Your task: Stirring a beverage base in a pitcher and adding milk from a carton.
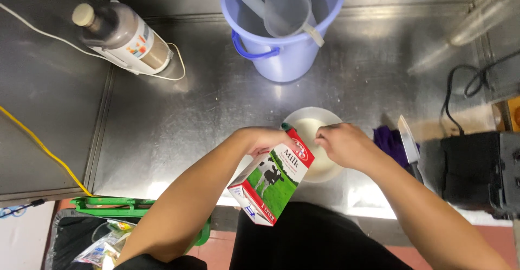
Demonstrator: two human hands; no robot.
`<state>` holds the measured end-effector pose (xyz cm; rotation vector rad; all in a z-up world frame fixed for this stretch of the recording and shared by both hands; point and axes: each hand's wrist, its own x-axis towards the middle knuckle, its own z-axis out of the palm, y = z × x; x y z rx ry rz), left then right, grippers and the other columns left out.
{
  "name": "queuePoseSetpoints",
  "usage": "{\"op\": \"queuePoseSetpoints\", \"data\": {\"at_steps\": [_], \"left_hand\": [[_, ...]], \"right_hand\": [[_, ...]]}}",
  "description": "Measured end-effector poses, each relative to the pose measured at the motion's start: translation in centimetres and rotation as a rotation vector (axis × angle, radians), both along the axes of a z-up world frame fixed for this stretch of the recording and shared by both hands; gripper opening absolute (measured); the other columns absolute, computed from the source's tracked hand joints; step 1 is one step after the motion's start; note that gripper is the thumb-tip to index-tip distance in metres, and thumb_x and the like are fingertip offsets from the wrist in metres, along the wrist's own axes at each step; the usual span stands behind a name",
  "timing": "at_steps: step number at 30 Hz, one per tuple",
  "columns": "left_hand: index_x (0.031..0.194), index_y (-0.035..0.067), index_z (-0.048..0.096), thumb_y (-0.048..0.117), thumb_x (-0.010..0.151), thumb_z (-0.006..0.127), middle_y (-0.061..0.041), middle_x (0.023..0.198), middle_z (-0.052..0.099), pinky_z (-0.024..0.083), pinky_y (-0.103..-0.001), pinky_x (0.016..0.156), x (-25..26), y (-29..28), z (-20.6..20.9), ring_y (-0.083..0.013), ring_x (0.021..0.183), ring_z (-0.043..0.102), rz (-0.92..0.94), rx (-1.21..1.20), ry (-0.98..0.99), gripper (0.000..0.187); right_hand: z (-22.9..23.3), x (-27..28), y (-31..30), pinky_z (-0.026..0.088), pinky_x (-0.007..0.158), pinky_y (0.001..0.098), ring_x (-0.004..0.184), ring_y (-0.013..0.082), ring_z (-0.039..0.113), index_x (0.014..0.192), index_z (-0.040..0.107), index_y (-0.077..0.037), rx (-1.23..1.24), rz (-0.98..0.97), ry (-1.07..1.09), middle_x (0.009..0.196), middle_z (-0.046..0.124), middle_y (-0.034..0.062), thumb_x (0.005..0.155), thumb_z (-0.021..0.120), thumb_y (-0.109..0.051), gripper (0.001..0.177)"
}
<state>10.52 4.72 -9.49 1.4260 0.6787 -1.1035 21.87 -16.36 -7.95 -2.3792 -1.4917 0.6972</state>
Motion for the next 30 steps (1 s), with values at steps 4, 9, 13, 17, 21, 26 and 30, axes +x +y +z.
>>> {"op": "queuePoseSetpoints", "data": {"at_steps": [4,9,13,17,21,26,30], "left_hand": [[0.121,0.017,0.072,0.047,0.075,0.072,-0.004,0.111,0.079,0.057,-0.034,0.08,-0.1,-0.2,1.5,-0.0142,0.092,0.075,-0.025,0.037,0.015,0.055],[0.123,0.015,0.072,0.05,0.077,0.073,-0.006,0.114,0.078,0.054,-0.034,0.08,-0.2,0.2,-0.5,-0.0154,0.094,0.073,-0.016,-0.003,0.024,0.058],[0.122,0.015,0.071,0.05,0.076,0.072,-0.006,0.112,0.078,0.056,-0.034,0.081,-0.1,0.1,-0.2,-0.0149,0.095,0.075,-0.028,-0.02,0.039,0.058],[0.123,0.016,0.072,0.048,0.074,0.074,-0.004,0.113,0.079,0.055,-0.034,0.082,-0.1,-0.1,0.6,-0.013,0.096,0.074,-0.006,0.026,0.007,0.058],[0.122,0.016,0.071,0.047,0.076,0.073,-0.005,0.112,0.078,0.055,-0.036,0.081,-0.1,-0.2,0.3,-0.0156,0.094,0.074,0.002,0.013,0.018,0.056],[0.121,0.015,0.072,0.046,0.076,0.074,-0.005,0.112,0.078,0.057,-0.034,0.08,-0.1,0.0,0.2,-0.0147,0.093,0.075,0.019,-0.005,0.027,0.054],[0.121,0.017,0.072,0.049,0.076,0.072,-0.003,0.11,0.078,0.056,-0.032,0.078,-0.1,-0.3,0.6,-0.0131,0.092,0.074,-0.024,-0.001,0.028,0.055]], "right_hand": [[0.6,0.5,0.5,0.058,0.072,0.0467,0.076,0.0384,0.072,0.095,0.073,-0.007,0.273,-0.098,-0.082,0.086,0.074,0.0184,0.095,0.065,-0.03,0.025],[-5.7,0.3,0.8,0.057,0.071,0.0479,0.074,0.0377,0.073,0.093,0.075,-0.009,0.236,0.013,-0.053,0.082,0.075,0.0163,0.088,0.065,-0.019,0.016],[2.0,0.0,1.1,0.059,0.072,0.0448,0.076,0.036,0.073,0.096,0.075,-0.009,0.242,-0.132,0.005,0.086,0.075,0.0165,0.093,0.066,-0.027,0.02],[1.0,0.6,0.6,0.057,0.072,0.0454,0.073,0.0351,0.073,0.098,0.074,-0.008,0.173,-0.157,0.057,0.081,0.074,0.017,0.094,0.065,-0.026,0.02],[-6.3,0.6,-0.1,0.057,0.07,0.045,0.071,0.0352,0.072,0.094,0.075,-0.007,0.334,0.023,0.052,0.077,0.074,0.016,0.088,0.064,-0.016,0.016],[2.4,0.3,0.1,0.056,0.064,0.0446,0.068,0.0365,0.071,0.099,0.074,-0.006,0.182,-0.195,0.144,0.076,0.071,0.0188,0.093,0.067,-0.024,0.021],[-1.2,-0.3,-0.7,0.057,0.064,0.0425,0.064,0.0326,0.073,0.093,0.074,-0.006,0.223,-0.142,0.199,0.073,0.072,0.0166,0.089,0.066,-0.019,0.016]]}}
